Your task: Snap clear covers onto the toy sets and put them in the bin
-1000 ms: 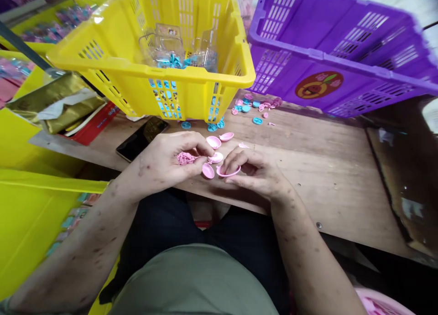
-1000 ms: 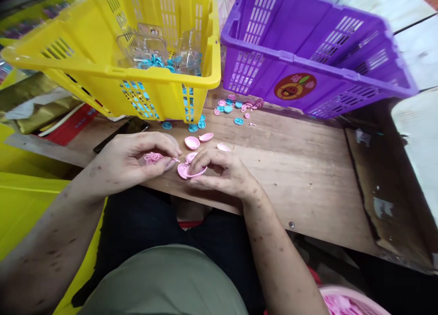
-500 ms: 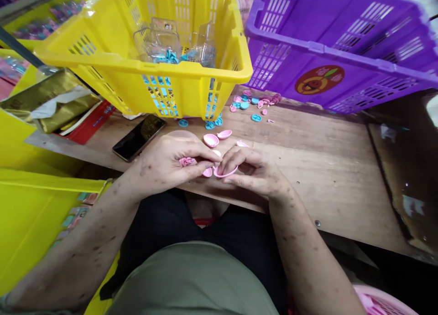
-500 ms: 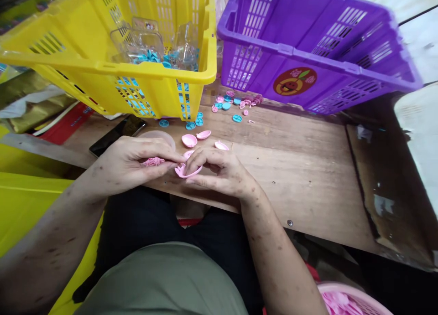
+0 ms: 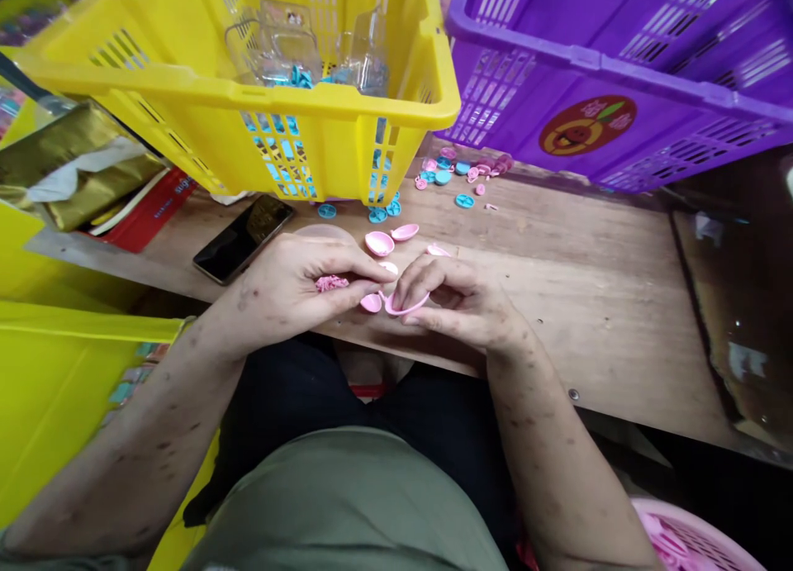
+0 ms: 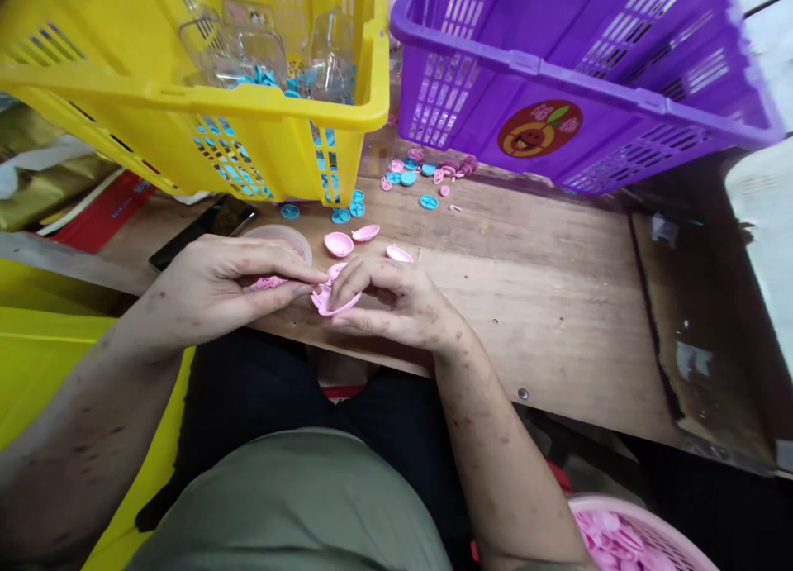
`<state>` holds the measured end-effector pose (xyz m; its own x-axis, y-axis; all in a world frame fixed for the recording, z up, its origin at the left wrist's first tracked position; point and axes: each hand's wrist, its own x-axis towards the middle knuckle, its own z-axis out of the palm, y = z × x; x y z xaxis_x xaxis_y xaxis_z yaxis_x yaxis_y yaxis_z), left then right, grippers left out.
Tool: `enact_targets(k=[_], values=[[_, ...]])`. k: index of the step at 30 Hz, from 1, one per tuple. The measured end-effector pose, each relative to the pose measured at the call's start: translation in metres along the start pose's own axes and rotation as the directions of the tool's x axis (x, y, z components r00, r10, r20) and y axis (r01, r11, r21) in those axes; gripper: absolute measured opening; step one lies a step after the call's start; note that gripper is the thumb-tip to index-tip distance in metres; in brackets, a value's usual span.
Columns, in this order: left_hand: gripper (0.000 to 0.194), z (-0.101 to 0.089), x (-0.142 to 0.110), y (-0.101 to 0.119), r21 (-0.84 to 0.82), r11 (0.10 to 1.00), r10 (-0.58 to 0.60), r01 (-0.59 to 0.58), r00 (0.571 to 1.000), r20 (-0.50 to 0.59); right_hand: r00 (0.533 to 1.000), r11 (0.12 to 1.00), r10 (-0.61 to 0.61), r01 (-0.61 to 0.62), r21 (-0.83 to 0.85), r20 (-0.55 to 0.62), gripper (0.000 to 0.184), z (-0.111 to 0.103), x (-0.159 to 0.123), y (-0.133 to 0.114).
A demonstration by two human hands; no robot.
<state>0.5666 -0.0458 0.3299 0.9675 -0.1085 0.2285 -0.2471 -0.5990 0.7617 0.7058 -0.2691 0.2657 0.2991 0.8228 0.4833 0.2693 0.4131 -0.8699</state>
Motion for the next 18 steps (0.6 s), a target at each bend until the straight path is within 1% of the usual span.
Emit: enact_targets(k=[5, 9, 12, 15, 18], values=[[0.017, 0.004, -0.001, -0.001, 0.008, 0.999, -0.035, 0.036, 0.999, -0.013, 1.000, 1.000, 0.022, -0.022, 0.008, 0.007, 0.014, 0.000, -0.001, 0.000], [0.013, 0.003, 0.000, 0.003, -0.019, 0.999, -0.033, 0.032, 0.999, -0.005, 1.000, 0.999, 0.011, -0.011, 0.038, -0.001, 0.011, 0.002, -0.001, 0.000], [0.013, 0.003, 0.000, 0.005, 0.001, 0.999, -0.035, 0.035, 0.999, -0.007, 0.999, 0.999, 0.015, -0.014, 0.031, -0.041, 0.014, 0.003, -0.003, 0.001], [0.013, 0.008, -0.003, 0.004, 0.034, 0.999, -0.039, 0.041, 0.998, -0.039, 0.994, 0.999, 0.051, -0.050, 0.011, -0.098, 0.021, 0.003, -0.004, 0.001], [0.012, 0.017, -0.007, 0.001, 0.018, 1.000, 0.013, -0.012, 0.998, -0.061, 0.992, 0.999, 0.051, -0.051, 0.001, -0.113, 0.019, 0.003, -0.003, -0.001]])
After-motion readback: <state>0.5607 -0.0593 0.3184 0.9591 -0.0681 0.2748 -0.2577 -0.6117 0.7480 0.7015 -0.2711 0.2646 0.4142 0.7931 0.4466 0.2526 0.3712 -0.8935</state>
